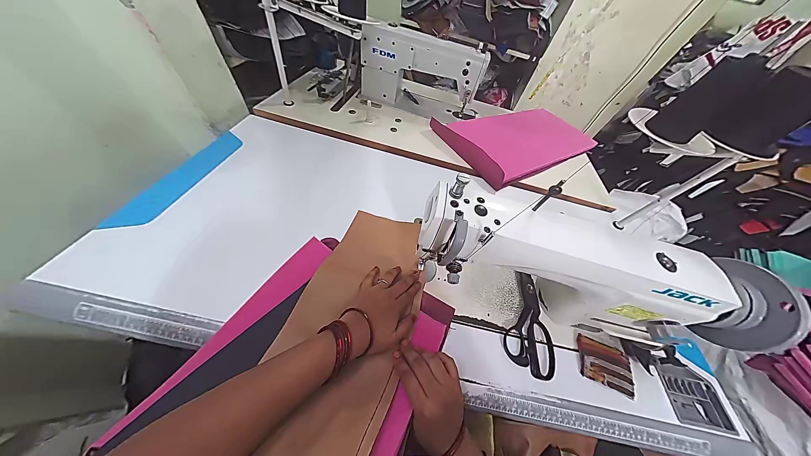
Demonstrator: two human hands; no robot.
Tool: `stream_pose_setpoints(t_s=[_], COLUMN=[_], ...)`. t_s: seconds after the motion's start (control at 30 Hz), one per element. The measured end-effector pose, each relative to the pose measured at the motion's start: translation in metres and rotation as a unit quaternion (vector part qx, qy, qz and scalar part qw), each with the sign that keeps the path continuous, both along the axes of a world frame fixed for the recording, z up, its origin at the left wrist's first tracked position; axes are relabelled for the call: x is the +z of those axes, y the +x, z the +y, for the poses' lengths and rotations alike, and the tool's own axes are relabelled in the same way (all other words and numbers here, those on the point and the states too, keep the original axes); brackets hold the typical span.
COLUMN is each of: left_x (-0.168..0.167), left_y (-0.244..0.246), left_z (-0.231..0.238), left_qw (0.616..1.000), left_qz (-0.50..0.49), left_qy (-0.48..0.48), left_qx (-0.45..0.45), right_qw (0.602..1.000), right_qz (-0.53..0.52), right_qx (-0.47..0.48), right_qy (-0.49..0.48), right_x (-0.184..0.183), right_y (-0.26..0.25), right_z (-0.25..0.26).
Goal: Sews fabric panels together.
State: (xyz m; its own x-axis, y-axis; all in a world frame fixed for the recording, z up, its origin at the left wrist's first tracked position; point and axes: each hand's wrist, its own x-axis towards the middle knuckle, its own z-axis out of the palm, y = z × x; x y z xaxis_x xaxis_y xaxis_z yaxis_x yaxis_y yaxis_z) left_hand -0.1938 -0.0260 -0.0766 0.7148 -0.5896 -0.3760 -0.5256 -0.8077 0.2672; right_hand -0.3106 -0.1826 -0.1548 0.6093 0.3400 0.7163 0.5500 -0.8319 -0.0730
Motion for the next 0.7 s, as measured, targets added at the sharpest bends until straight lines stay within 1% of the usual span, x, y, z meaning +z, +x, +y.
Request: stream_pose_setpoints(t_s=[0.37, 0.4, 0.47, 0.5, 0.53, 0.57, 0.6, 0.63, 0.67, 0.7], left_x=[0.003, 0.002, 0.000, 0.000, 0.000, 0.000, -0.001, -0.001, -0.001, -0.001], left_y=[0.001, 0.000, -0.001, -0.001, -0.001, -0.001, 0.000, 0.000, -0.001, -0.002], left_z=[-0.003, -0.003, -0.002, -0.002, -0.002, -0.002, -0.002, -0.002, -0.002, -0.002], left_qw=[1.000, 1.000, 1.000, 1.000, 1.000, 1.000, 1.000, 1.000, 1.000, 1.000], left_qz=[-0.002, -0.004, -0.007, -0.006, -0.005, -0.008, -0.011, -0.011, -0.008, -0.006], left_qy=[0.007, 0.003, -0.003, -0.003, -0.004, -0.006, -0.010, -0.013, -0.013, -0.011], left_qx=[0.005, 0.006, 0.008, 0.009, 0.009, 0.008, 0.007, 0.007, 0.007, 0.006], right_qw=[1.000, 1.000, 0.997, 0.992, 0.992, 0.996, 1.000, 0.998, 0.988, 0.969], right_qz=[-0.007, -0.001, 0.033, 0.052, 0.058, 0.048, 0.025, -0.009, -0.044, -0.049], right_qx=[0.000, 0.011, 0.070, 0.102, 0.106, 0.076, 0.016, -0.064, -0.149, -0.240], right_qy=[-0.006, -0.008, -0.033, -0.048, -0.048, -0.021, 0.005, 0.012, 0.016, 0.019], right_x=[0.001, 0.001, 0.009, 0.021, 0.036, 0.057, 0.084, 0.116, 0.150, 0.181], right_y=[0.002, 0.001, 0.004, 0.007, 0.010, 0.013, 0.017, 0.023, 0.032, 0.044], right_z=[0.001, 0.000, -0.014, -0.029, -0.050, -0.076, -0.111, -0.151, -0.192, -0.235])
